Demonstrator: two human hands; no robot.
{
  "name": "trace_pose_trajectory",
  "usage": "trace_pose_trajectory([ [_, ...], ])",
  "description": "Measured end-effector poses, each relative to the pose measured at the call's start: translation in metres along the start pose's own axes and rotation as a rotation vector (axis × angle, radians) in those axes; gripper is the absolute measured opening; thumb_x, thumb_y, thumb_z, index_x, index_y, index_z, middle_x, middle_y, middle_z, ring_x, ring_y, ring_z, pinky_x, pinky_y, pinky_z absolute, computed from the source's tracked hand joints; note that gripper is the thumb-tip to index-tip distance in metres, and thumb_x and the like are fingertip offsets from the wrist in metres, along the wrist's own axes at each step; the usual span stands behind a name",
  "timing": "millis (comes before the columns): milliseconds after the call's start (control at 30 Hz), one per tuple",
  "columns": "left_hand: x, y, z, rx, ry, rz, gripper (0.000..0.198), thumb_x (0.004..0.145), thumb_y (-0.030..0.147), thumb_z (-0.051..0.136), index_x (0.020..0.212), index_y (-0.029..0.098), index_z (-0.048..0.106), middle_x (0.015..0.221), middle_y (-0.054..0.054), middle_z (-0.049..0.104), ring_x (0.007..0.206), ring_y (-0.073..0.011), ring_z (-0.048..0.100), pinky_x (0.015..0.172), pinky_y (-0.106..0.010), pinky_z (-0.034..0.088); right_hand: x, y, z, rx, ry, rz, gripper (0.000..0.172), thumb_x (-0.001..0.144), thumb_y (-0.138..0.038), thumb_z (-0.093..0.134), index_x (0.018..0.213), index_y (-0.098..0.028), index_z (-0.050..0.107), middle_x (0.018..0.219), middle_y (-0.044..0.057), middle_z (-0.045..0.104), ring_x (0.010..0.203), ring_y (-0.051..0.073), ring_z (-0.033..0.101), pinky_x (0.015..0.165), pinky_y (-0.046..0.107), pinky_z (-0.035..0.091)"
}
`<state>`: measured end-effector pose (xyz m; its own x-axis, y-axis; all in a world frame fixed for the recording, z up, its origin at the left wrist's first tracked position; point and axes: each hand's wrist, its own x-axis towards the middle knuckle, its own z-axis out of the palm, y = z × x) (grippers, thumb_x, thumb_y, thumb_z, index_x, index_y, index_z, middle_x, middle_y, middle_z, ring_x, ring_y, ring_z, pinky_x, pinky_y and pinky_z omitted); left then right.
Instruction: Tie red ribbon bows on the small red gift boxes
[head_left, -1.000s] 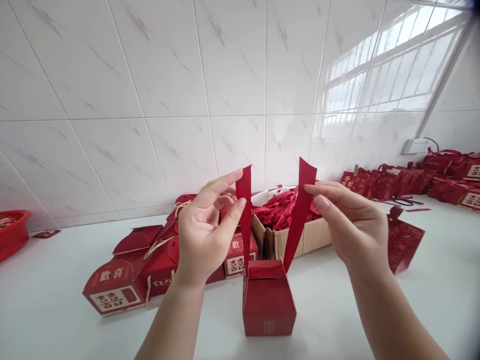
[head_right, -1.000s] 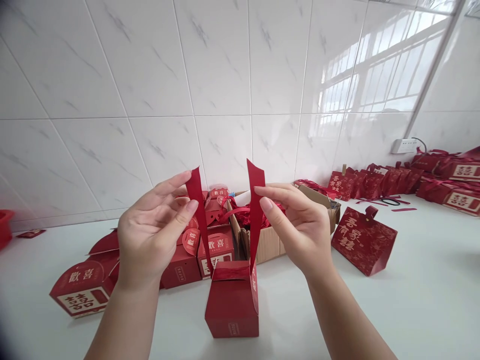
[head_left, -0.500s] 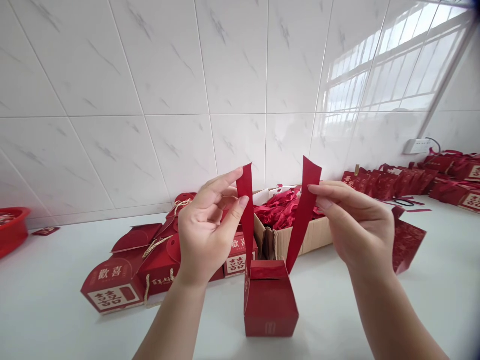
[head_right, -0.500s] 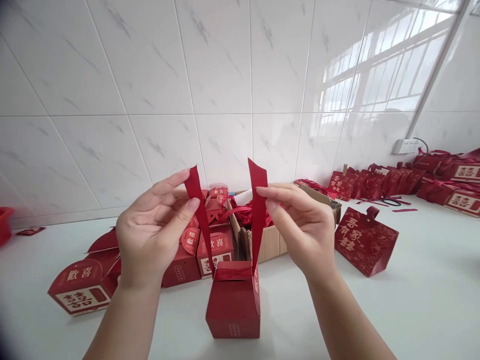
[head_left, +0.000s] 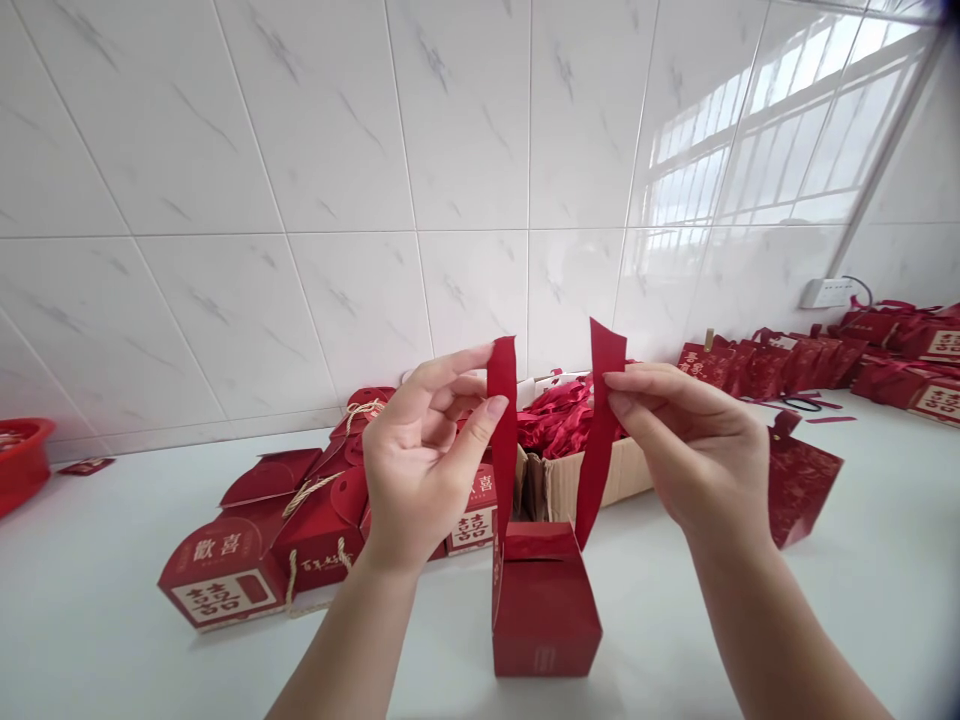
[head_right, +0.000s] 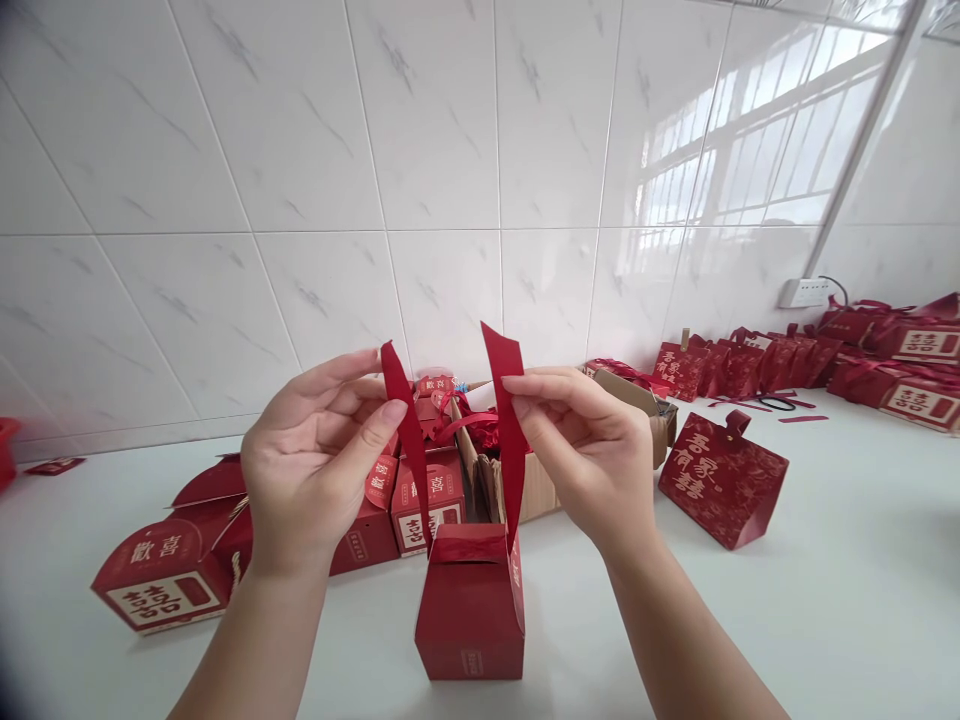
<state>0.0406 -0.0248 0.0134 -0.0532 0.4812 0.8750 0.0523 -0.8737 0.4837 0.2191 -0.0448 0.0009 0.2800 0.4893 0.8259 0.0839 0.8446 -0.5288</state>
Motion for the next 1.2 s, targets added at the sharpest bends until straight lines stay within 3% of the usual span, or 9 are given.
trace_pose_trajectory([
  [100, -0.002, 0.001, 0.005, -0.033, 0.017, 0.023, 0.014, 0.075, 0.013, 0.072, 0.080, 0.021, 0.062, 0.090, -0.002, 0.068, 0.080, -0.0134, 0.068, 0.070, -0.024, 0.061, -0.002, 0.000, 0.001, -0.034, -0.061, 0.050, 0.020, 0.079, -0.010, 0.064, 0.089, -0.025, 0.073, 0.085, 0.001, 0.071, 0.077, 0.015, 0.067, 0.070, 0.028, 0.059],
  [200, -0.006, 0.002, 0.010, -0.071, -0.050, -0.018, 0.016, 0.074, 0.013, 0.072, 0.076, 0.020, 0.058, 0.082, -0.001, 0.068, 0.080, -0.0142, 0.068, 0.070, -0.024, 0.061, -0.004, 0.001, 0.002, -0.032, -0.176, 0.088, 0.021, 0.080, -0.012, 0.063, 0.096, -0.023, 0.072, 0.091, 0.004, 0.071, 0.081, 0.016, 0.066, 0.072, 0.029, 0.058],
  [400, -0.010, 0.006, 0.018, -0.088, -0.163, -0.118, 0.027, 0.075, 0.016, 0.073, 0.098, 0.022, 0.059, 0.079, -0.001, 0.068, 0.072, -0.0133, 0.069, 0.061, -0.021, 0.060, -0.006, -0.002, 0.005, 0.100, -0.406, 0.105, 0.019, 0.082, -0.025, 0.065, 0.100, -0.024, 0.072, 0.096, 0.005, 0.072, 0.086, 0.020, 0.068, 0.074, 0.035, 0.059],
  [600, -0.009, 0.006, 0.018, -0.026, -0.115, -0.116, 0.053, 0.072, 0.019, 0.075, 0.117, 0.027, 0.047, 0.101, -0.003, 0.062, 0.057, -0.0065, 0.061, 0.054, -0.021, 0.056, -0.009, -0.001, 0.009, 0.067, -0.317, 0.248, 0.010, 0.081, -0.029, 0.068, 0.086, -0.023, 0.074, 0.075, 0.002, 0.071, 0.079, 0.020, 0.068, 0.067, 0.032, 0.059],
  [700, -0.005, 0.001, 0.016, 0.021, -0.071, -0.186, 0.066, 0.068, 0.023, 0.078, 0.124, 0.028, 0.044, 0.109, -0.006, 0.060, 0.058, -0.0069, 0.060, 0.053, -0.021, 0.055, -0.008, 0.004, 0.009, 0.194, -0.339, 0.355, 0.014, 0.078, -0.029, 0.071, 0.092, -0.024, 0.071, 0.080, 0.002, 0.072, 0.080, 0.018, 0.068, 0.071, 0.032, 0.059],
  [800, -0.001, -0.006, 0.013, 0.005, -0.185, -0.293, 0.043, 0.071, 0.030, 0.076, 0.111, 0.022, 0.061, 0.099, -0.007, 0.067, 0.076, -0.0146, 0.066, 0.064, -0.025, 0.057, -0.006, 0.010, 0.009, 0.298, -0.334, 0.436, 0.025, 0.076, -0.026, 0.073, 0.101, -0.024, 0.066, 0.079, 0.000, 0.071, 0.077, 0.015, 0.068, 0.074, 0.029, 0.058],
  [900, 0.001, -0.010, 0.012, 0.003, -0.267, -0.354, 0.017, 0.073, 0.033, 0.074, 0.082, 0.019, 0.072, 0.076, -0.004, 0.070, 0.070, -0.0159, 0.066, 0.062, -0.026, 0.055, -0.004, 0.015, 0.009, 0.297, -0.341, 0.532, 0.030, 0.076, -0.029, 0.074, 0.103, -0.021, 0.064, 0.073, -0.001, 0.068, 0.071, 0.014, 0.066, 0.073, 0.029, 0.057],
  [1067, 0.000, -0.012, 0.014, 0.041, -0.208, -0.349, 0.018, 0.072, 0.034, 0.074, 0.074, 0.017, 0.070, 0.073, -0.002, 0.068, 0.062, -0.0121, 0.060, 0.057, -0.023, 0.050, -0.003, 0.018, 0.009, 0.352, -0.416, 0.604, 0.021, 0.077, -0.031, 0.072, 0.095, -0.022, 0.067, 0.088, 0.002, 0.069, 0.085, 0.015, 0.065, 0.083, 0.029, 0.053],
  [1200, -0.002, -0.015, 0.016, -0.013, -0.208, -0.388, 0.018, 0.074, 0.035, 0.073, 0.080, 0.018, 0.071, 0.080, -0.003, 0.068, 0.069, -0.0133, 0.062, 0.063, -0.023, 0.052, -0.003, 0.023, 0.009, 0.336, -0.432, 0.601, 0.012, 0.078, -0.031, 0.071, 0.086, -0.023, 0.069, 0.077, -0.001, 0.065, 0.076, 0.013, 0.063, 0.075, 0.027, 0.053],
])
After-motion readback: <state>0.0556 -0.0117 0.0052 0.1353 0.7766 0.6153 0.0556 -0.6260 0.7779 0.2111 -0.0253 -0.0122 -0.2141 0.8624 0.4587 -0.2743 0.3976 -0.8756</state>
